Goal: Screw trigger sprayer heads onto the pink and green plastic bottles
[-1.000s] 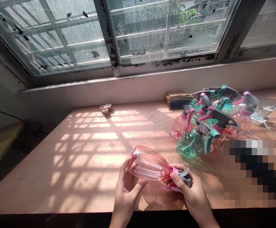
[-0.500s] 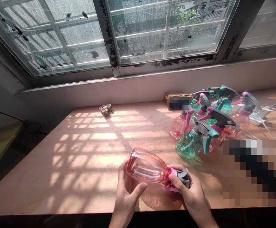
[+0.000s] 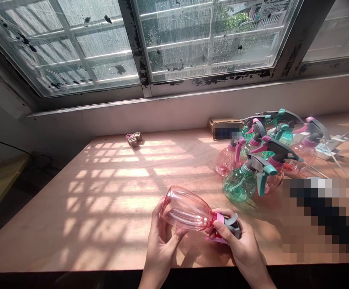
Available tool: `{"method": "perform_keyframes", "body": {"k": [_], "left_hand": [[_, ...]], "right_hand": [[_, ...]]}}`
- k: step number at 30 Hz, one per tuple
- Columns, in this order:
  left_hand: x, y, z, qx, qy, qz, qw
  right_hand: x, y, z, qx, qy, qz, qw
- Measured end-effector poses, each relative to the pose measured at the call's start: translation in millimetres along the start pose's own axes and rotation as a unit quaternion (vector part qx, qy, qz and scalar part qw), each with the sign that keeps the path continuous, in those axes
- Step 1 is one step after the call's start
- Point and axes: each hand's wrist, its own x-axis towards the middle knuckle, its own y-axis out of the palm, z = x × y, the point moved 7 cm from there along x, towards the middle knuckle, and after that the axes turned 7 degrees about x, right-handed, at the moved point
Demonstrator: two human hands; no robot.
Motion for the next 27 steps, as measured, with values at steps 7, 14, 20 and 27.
{"method": "perform_keyframes", "body": {"k": [7,14,20,27], "left_hand": [[-2,7.3,-7,-0.011,-0.019,0.029,0.999],[-2,4.3,-14,-0.017,-0.034,0.011,0.999],[0,-0.3,-10,-0.027,-0.03,-0.003,0.999],[1,1.2,-8,-0.04,-0.032,0.014,0.999]], "right_hand": [[0,-1,-1,-0.006,0.003,0.004,1.0],[0,1,0,-0.01,0.001,0.005,1.0],[0,1,1,-0.008,-0.006,-0.003,1.0],[0,1,1,0.0,-0.008,-0.007,1.0]]}}
